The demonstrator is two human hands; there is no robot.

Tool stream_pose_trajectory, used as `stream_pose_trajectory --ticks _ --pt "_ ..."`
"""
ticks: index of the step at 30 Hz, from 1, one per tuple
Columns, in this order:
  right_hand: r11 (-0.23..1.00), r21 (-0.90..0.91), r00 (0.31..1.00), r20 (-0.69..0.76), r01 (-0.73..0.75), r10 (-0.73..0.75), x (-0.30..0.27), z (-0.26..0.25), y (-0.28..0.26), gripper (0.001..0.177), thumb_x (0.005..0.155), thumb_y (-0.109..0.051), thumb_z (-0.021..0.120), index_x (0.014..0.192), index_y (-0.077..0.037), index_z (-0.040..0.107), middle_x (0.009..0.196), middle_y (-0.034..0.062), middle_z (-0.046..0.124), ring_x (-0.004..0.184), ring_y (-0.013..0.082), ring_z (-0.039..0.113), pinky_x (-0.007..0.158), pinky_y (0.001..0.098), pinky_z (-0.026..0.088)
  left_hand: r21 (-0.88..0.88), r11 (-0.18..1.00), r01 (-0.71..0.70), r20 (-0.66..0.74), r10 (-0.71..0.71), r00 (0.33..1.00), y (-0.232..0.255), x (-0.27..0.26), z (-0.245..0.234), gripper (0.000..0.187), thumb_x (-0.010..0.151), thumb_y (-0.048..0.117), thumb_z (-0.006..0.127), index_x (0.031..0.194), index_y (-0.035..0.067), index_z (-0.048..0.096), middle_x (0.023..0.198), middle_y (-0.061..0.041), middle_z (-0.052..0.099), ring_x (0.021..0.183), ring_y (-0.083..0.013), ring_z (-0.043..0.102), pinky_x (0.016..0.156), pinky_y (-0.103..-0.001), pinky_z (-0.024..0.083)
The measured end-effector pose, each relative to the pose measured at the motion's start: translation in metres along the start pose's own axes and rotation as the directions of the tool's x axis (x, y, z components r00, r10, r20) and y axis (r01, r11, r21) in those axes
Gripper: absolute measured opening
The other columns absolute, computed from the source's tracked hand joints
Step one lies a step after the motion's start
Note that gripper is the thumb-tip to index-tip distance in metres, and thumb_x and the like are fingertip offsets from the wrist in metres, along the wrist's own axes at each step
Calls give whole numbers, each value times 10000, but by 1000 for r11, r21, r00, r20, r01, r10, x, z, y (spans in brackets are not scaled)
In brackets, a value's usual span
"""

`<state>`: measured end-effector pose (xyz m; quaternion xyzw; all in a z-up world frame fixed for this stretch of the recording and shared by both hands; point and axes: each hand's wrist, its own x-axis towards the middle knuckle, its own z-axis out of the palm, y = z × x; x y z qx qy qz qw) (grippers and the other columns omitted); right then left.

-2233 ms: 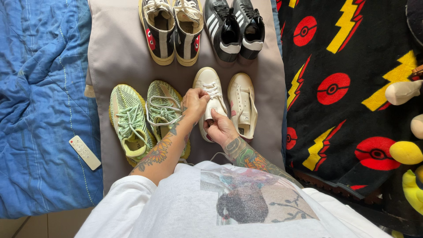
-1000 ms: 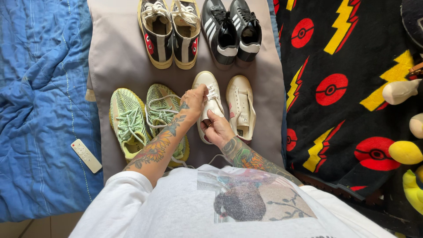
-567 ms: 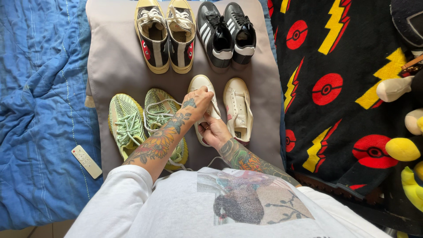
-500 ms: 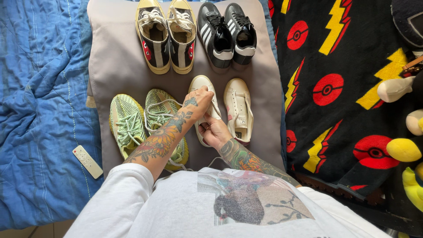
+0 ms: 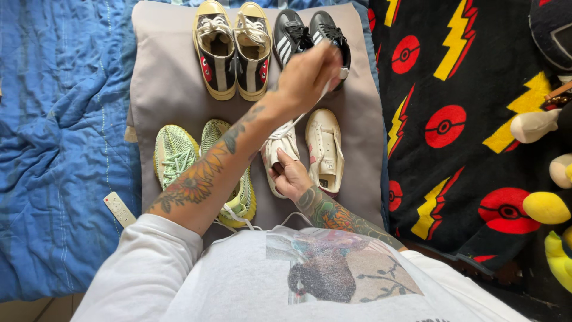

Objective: The person threads white shoelaces through the eyelets of a pair of white sneakers and ties them. The task is performed on a bed with other shoes nearby.

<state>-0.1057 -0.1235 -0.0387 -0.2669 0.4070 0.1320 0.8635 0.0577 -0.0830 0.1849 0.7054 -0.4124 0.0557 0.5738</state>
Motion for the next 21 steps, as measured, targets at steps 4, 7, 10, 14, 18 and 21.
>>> stream_pose_trajectory --ticks 4,7,10,14,18,21 --pt "1000 -6 999 41 -12 12 3 -6 -1 248 942 -249 711 1147 -127 643 1046 10 657 954 157 610 827 366 512 -152 977 -148 -132 128 983 84 52 -37 115 1112 94 572 1051 12 626 769 -76 656 664 -130 665 606 -305 517" --pt "1000 -21 992 126 -11 13 2 -6 -2 245 977 -248 712 1148 -90 636 1055 20 640 953 162 603 872 384 532 -352 922 -163 -14 169 986 138 70 -38 193 1129 120 464 1118 58 647 924 -14 743 802 -90 754 731 -259 638" --pt "998 -60 953 303 3 15 -15 -3 -10 200 1005 -198 704 1132 -59 634 1093 45 640 1002 183 603 950 404 551 -378 920 -98 205 186 961 157 53 -16 157 1061 145 517 979 47 609 795 -12 681 714 -97 706 646 -260 588" --pt "895 -440 911 395 72 121 -70 -7 -47 221 985 -122 640 1200 -74 648 1169 33 699 1106 141 637 985 350 544 -220 972 -84 485 184 855 106 19 -7 161 1053 176 615 1025 18 628 895 -62 696 842 -170 699 763 -324 571" --pt "246 -819 852 521 518 -57 -94 10 -98 262 1016 -129 618 1214 5 724 1039 77 757 892 151 670 828 325 562 588 723 363 185 -557 810 20 -58 -28 292 968 278 664 1103 19 653 1072 -229 707 1047 -427 656 878 -506 514" --pt "-139 -694 626 704 706 -336 -66 32 -118 334 937 -71 621 1260 -44 703 1075 107 764 942 196 686 814 347 552 635 353 687 36 -902 430 -14 -125 -14 446 940 387 689 1213 35 665 1188 -217 697 1154 -366 663 985 -456 515"
